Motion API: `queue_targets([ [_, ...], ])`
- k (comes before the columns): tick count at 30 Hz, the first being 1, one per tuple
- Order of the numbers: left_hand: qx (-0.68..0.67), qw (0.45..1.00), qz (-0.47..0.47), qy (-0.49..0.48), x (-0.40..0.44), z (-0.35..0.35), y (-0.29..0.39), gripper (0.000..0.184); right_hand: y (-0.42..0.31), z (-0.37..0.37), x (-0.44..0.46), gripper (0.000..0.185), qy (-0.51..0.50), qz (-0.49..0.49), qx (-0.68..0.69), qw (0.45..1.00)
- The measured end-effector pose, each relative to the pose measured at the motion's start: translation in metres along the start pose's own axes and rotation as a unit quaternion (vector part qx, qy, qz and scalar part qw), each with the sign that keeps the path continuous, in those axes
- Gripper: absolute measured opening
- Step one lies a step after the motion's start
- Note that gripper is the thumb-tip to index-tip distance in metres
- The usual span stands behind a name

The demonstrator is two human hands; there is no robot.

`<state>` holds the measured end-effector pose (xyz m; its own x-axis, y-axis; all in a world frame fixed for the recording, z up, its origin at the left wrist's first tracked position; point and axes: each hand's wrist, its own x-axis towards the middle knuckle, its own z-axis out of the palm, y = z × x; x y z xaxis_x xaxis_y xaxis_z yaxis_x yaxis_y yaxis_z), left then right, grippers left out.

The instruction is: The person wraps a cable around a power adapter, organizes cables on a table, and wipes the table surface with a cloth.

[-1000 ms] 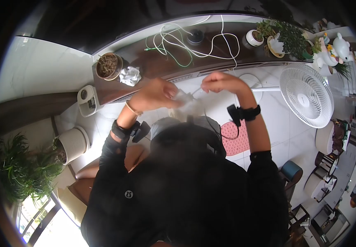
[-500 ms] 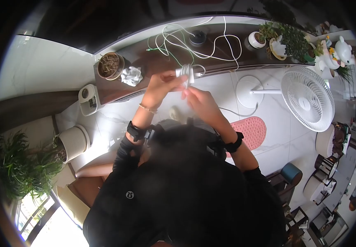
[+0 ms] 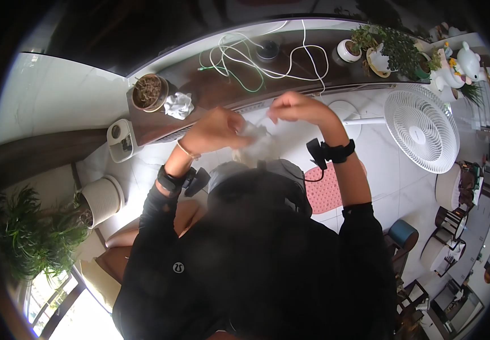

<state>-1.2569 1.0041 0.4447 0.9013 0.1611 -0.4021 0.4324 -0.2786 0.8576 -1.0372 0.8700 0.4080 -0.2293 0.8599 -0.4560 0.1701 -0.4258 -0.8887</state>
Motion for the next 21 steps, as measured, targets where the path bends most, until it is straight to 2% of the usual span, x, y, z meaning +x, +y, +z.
queue_targets([
  [1, 0.071, 0.996, -0.014, 0.048, 0.002, 0.004, -0.003, 0.031, -0.013, -0.002, -0.002, 0.024, 0.015, -0.003, 0.020, 1.000],
  [2, 0.038, 0.994, -0.020, 0.097, 0.004, 0.006, -0.005, 0.032, -0.020, -0.002, -0.001, 0.023, 0.030, -0.008, 0.040, 0.999],
  [4, -0.027, 0.979, -0.031, 0.198, 0.009, 0.007, -0.010, 0.035, -0.029, 0.020, 0.000, 0.022, 0.134, -0.028, 0.021, 0.990],
  [6, -0.026, 0.956, -0.011, 0.291, 0.015, 0.011, -0.011, 0.037, -0.030, 0.055, 0.001, 0.022, 0.234, -0.073, 0.056, 0.968],
  [8, -0.044, 0.930, 0.034, 0.364, 0.028, 0.018, -0.038, 0.039, -0.052, 0.085, -0.011, 0.024, 0.258, -0.047, 0.096, 0.960],
  [9, -0.134, 0.928, 0.023, 0.347, 0.028, 0.018, -0.036, 0.038, -0.057, 0.095, -0.013, 0.025, 0.264, -0.036, 0.125, 0.956],
  [11, -0.309, 0.902, -0.001, 0.301, 0.025, 0.016, -0.028, 0.036, -0.041, 0.107, -0.002, 0.022, 0.330, -0.084, 0.069, 0.938],
  [12, -0.370, 0.892, -0.020, 0.258, 0.022, 0.015, -0.023, 0.033, -0.033, 0.111, 0.003, 0.021, 0.362, -0.108, 0.041, 0.925],
  [15, -0.515, 0.842, 0.005, 0.163, 0.016, 0.017, -0.030, 0.034, -0.026, 0.117, 0.007, 0.018, 0.422, -0.119, -0.006, 0.899],
  [18, -0.519, 0.845, 0.017, 0.126, 0.012, 0.018, -0.035, 0.034, -0.026, 0.117, 0.004, 0.019, 0.419, -0.122, -0.002, 0.900],
  [21, -0.520, 0.847, 0.021, 0.110, 0.006, 0.016, -0.029, 0.033, -0.026, 0.115, 0.001, 0.019, 0.377, -0.116, 0.064, 0.917],
])
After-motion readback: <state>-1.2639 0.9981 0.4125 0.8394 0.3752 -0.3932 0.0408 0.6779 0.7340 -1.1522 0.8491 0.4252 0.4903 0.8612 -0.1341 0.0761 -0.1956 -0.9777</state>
